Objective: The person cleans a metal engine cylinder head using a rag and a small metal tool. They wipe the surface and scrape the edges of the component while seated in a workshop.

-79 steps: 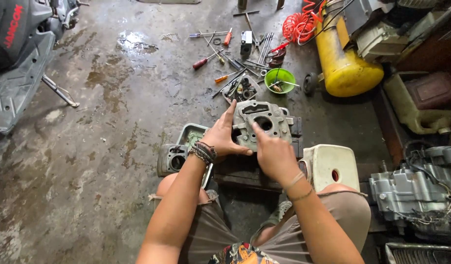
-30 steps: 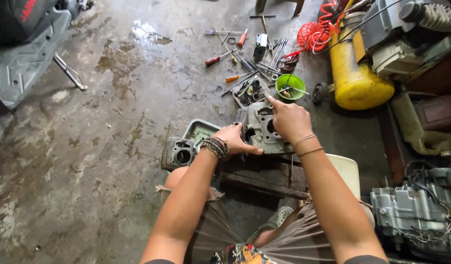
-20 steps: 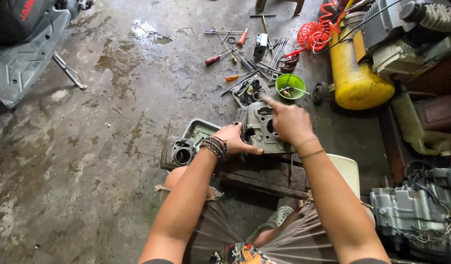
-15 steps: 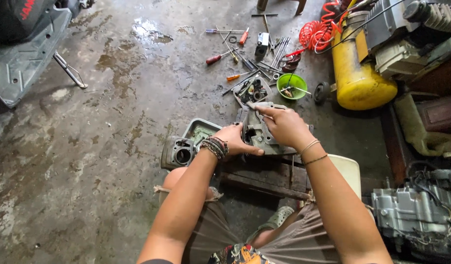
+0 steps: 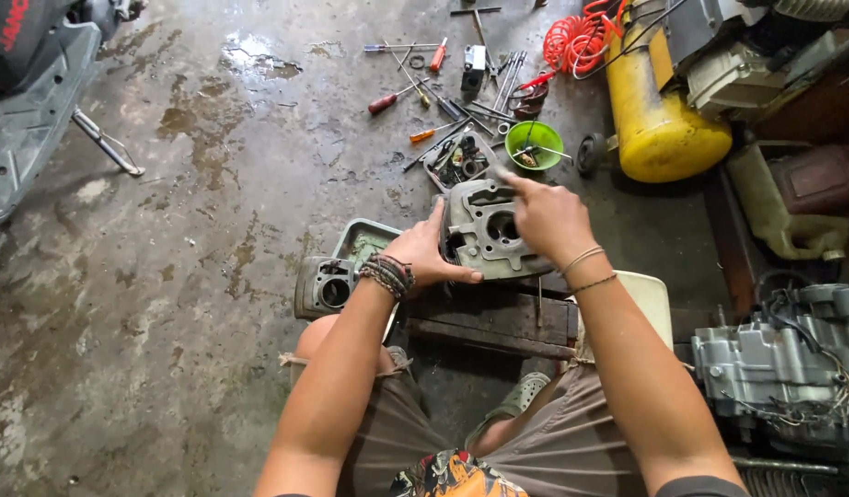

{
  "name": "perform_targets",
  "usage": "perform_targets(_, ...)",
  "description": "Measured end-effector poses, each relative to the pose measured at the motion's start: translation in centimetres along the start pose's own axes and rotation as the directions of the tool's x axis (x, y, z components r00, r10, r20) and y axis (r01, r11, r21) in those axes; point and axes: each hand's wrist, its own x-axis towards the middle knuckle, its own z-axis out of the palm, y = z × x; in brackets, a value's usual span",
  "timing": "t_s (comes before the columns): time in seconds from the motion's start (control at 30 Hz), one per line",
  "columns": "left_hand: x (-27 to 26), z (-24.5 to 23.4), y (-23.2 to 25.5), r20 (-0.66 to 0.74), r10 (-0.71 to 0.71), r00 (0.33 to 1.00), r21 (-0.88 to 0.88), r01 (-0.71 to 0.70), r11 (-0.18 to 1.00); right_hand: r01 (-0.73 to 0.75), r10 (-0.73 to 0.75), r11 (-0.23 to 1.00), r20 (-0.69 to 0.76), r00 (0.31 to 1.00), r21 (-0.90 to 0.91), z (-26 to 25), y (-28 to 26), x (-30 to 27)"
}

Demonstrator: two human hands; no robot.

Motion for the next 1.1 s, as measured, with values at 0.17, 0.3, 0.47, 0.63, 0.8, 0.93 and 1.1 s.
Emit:
perform_targets(0.17, 0.7, 0.4, -0.4, -0.027, 0.052, 0.998, -0.024, -0.052, 0.998, 0.019, -0.02, 0.997, 0.004, 1.0, 0.072, 2.3, 1.2, 0.8)
perform_targets(0.3, 0.3, 0.7, 0.3, -0.085, 0.059, 0.995, -0.004, -0.059, 0.998, 0.038, -0.038, 0.996, 0.009, 0.999, 0.085, -1.3, -1.4, -2.0)
perform_targets(0.47, 0.0, 0.7, 0.9, -0.078, 0.064, 0.995, -0.009, -0.065, 0.998, 0.041, -0.041, 0.999, 0.001, 0.999, 0.001, 1.8, 1.7, 0.4)
perform_targets(0.63, 0.6, 0.3, 1.1, -0.067, 0.084, 0.994, -0.01, -0.085, 0.996, 0.065, -0.064, 0.998, -0.04, 0.997, 0.015, -1.3, -1.4, -1.9)
perform_targets(0.8, 0.2, 1.2, 0.4, -0.097, 0.097, 0.991, -0.027, -0.1, 0.995, -0.021, 0.013, 0.996, -0.099, 0.995, -0.087, 3.3, 3.6, 2.4)
perform_targets(0.93, 0.9, 1.1, 0.2, -0.093, 0.088, 0.992, -0.037, -0.091, 0.995, 0.095, -0.102, 0.97, 0.022, 0.995, 0.224, -2.0, -2.7, -2.3)
perform_targets(1.1, 1.1, 1.4, -0.2, -0.108, 0.062, 0.992, -0.022, -0.065, 0.998, -0.02, 0.003, 0.99, -0.118, 0.993, -0.138, 4.7, 4.3, 4.9)
